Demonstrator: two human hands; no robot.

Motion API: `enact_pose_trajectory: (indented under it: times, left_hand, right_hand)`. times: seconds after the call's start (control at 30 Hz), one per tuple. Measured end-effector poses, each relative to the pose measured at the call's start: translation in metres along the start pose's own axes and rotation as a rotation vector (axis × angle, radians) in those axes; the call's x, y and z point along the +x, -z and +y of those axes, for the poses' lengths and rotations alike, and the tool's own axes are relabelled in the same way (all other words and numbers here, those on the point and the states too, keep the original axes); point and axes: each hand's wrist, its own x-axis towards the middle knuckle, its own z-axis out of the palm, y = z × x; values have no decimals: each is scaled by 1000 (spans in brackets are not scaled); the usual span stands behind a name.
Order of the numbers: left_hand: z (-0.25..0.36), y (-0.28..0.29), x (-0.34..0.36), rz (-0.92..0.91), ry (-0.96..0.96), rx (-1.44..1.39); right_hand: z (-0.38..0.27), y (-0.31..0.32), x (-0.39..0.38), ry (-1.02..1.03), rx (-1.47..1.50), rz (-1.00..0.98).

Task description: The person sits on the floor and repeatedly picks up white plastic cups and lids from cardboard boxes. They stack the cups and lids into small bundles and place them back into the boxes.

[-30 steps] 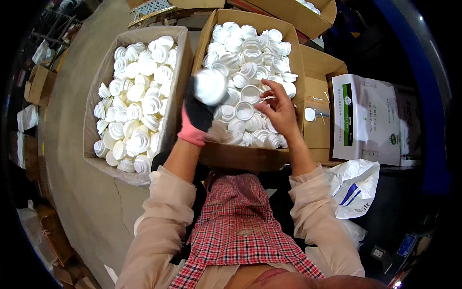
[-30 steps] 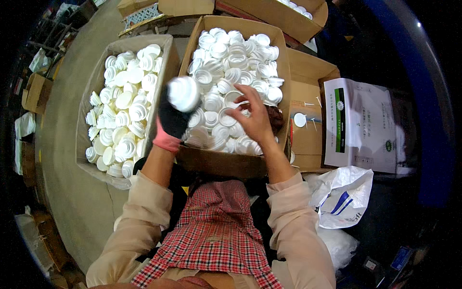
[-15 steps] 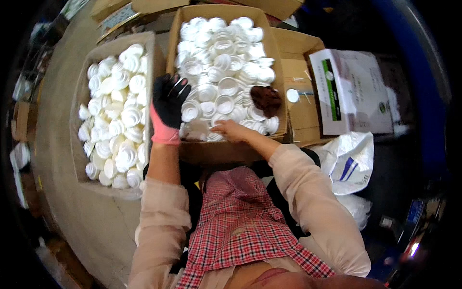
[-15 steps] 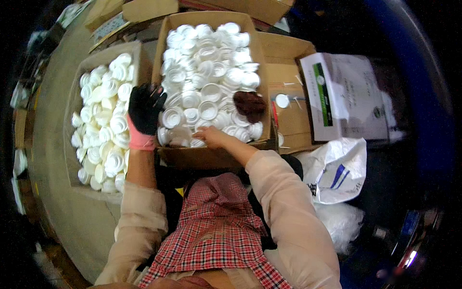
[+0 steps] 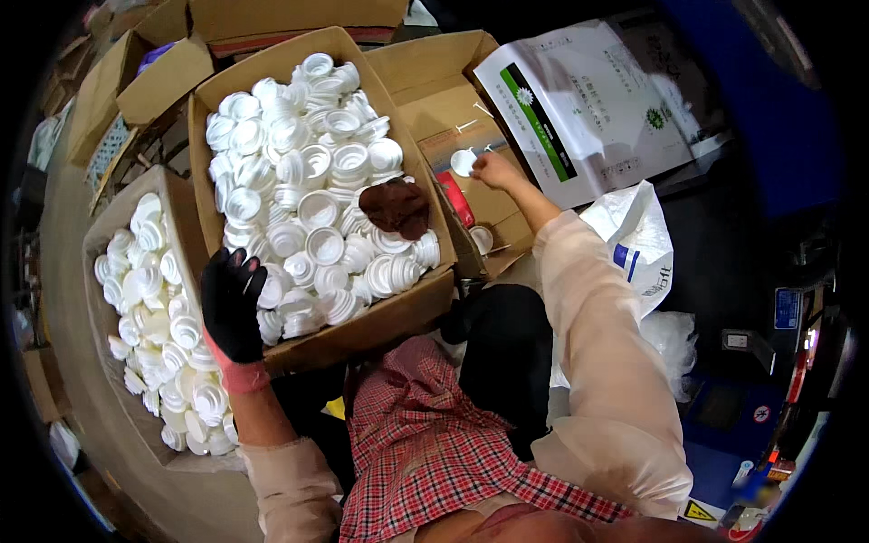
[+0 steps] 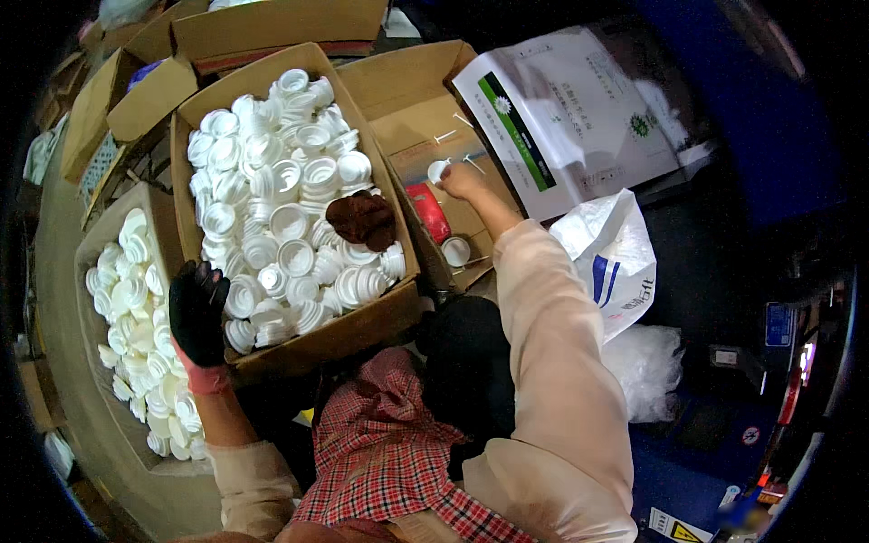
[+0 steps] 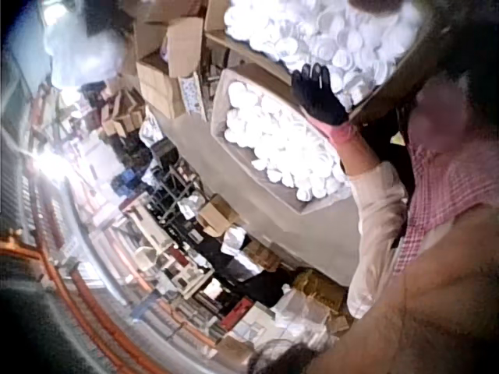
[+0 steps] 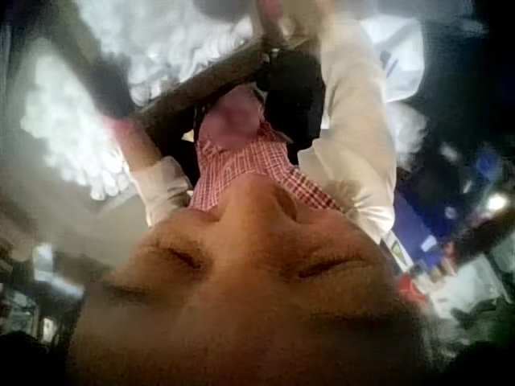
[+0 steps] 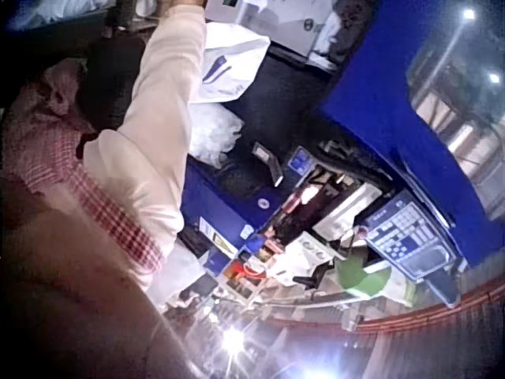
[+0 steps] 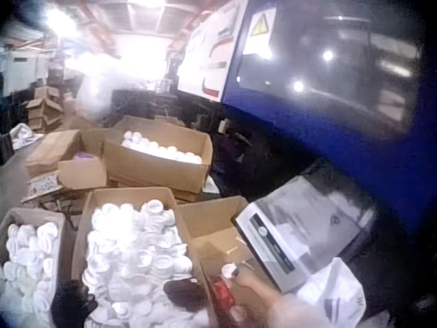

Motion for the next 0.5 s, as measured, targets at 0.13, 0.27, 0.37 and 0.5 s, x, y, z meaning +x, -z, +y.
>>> enact_pose_trajectory:
  times: [0.13,0.27,0.37,0.5]
  left_hand:
    - [-7,-23,4,42,0,216]
    - [-14,-41,12,105,57,255]
    - [-21,-52,17,157,108,200]
    - [-24,-65,21,223,170,252]
  right_hand:
    - [107,-95,50,-84,-334,-151]
    - [167,-178,49,-171,-390,-69]
    - [199,-215,44,-90,-376,-27]
    - [232,-219,89,17,-392,-617]
